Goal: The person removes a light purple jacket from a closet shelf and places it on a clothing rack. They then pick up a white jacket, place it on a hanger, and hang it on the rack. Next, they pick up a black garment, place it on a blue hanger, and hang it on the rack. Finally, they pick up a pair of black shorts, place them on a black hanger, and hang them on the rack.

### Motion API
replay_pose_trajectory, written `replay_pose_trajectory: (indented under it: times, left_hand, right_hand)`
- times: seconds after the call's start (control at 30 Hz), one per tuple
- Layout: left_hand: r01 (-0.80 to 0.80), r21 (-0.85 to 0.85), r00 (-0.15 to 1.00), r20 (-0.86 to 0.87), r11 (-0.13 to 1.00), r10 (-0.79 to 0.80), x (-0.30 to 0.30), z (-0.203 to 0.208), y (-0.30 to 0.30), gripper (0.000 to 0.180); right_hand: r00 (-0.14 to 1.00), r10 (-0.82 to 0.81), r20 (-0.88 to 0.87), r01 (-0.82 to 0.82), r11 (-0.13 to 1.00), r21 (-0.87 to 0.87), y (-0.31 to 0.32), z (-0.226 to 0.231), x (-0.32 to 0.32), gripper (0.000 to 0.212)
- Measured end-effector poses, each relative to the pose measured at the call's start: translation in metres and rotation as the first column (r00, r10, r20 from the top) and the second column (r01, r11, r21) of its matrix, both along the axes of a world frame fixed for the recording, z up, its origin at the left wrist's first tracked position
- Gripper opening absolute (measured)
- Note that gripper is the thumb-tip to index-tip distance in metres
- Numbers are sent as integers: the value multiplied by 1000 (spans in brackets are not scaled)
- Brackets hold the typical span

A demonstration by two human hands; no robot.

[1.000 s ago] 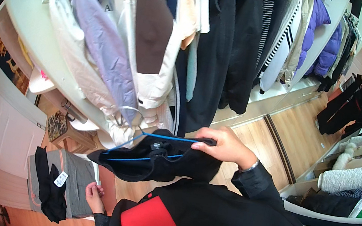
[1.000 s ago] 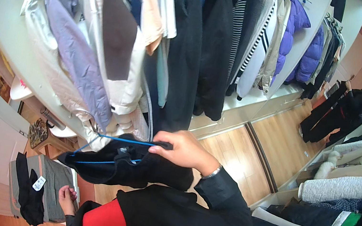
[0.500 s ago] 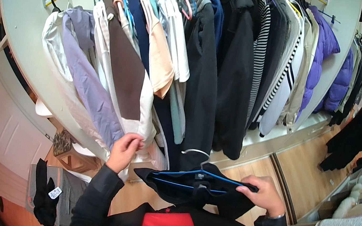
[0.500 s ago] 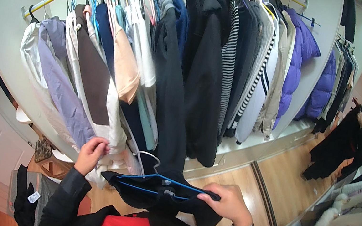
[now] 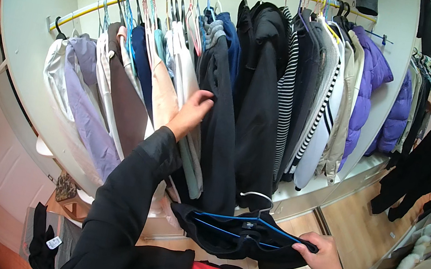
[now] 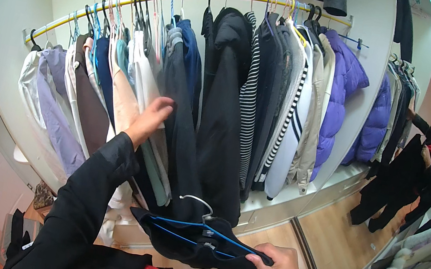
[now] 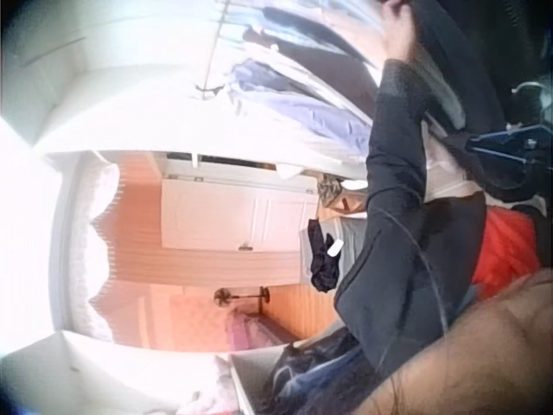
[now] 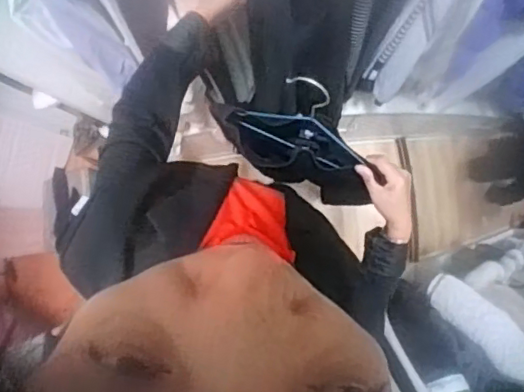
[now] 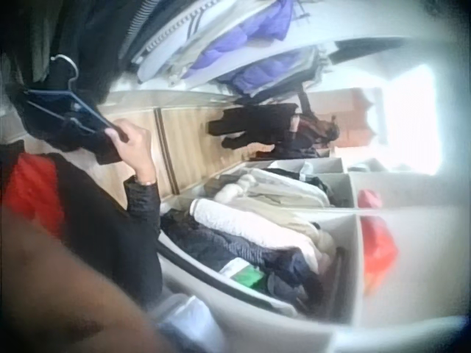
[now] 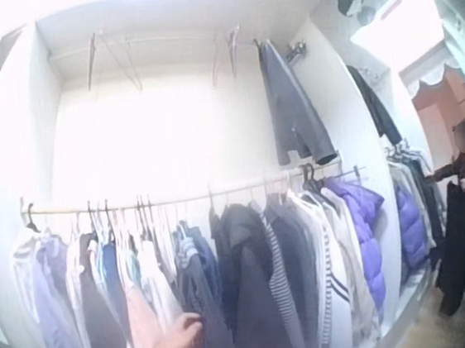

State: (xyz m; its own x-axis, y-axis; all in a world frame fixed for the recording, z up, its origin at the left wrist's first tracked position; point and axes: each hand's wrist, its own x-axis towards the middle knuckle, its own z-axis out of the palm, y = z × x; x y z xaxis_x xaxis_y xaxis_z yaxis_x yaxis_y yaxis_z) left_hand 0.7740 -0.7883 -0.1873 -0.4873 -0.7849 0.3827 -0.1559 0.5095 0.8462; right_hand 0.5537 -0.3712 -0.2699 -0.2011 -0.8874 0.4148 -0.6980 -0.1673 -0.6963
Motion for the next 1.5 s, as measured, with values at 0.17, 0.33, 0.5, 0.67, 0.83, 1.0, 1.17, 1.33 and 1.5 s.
replay_pose_trajectory:
  times: [0.17, 0.33, 0.5, 0.67, 0.83, 1.0, 1.17, 1.33, 1.5]
  left_hand:
    - [-168, 128, 977, -113, 977, 183, 32, -8, -38, 82]
    - [-349, 60, 911, -212, 935, 354, 98, -21, -82, 79]
    - [-244, -144, 952, -223, 959, 209, 150, -25, -86, 71]
    - [-231, -65, 966, -132, 971, 222, 171, -31, -85, 68]
    - [-38, -8, 990, -134, 999, 36, 180, -54, -85, 68]
    - [2, -36, 993, -119, 999, -6, 186, -73, -81, 72]
    - [75, -48, 985, -151, 996, -82, 195, -90, -80, 72]
    - [107, -80, 981, -154, 991, -118, 201, -104, -88, 75]
    - [113, -43, 988, -98, 993, -117, 200, -100, -88, 72]
  right_hand:
    - [1000, -17, 20, 17, 999, -36, -9, 22, -1, 21]
    - [990, -90, 108, 92, 996, -15, -19, 43, 10, 18]
    - [977, -211, 24, 212, 977, -25, -31, 65, 27, 17]
    - [954, -297, -27, 293, 950, -112, -39, 79, 44, 17]
    - [951, -309, 4, 309, 947, -93, -44, 79, 66, 20]
    - [944, -326, -39, 321, 941, -103, -48, 85, 88, 23]
    - [925, -378, -28, 374, 923, -92, -48, 88, 104, 22]
    - [886, -464, -8, 461, 883, -89, -44, 79, 117, 19]
    - [885, -465, -29, 462, 884, -76, -39, 76, 126, 20]
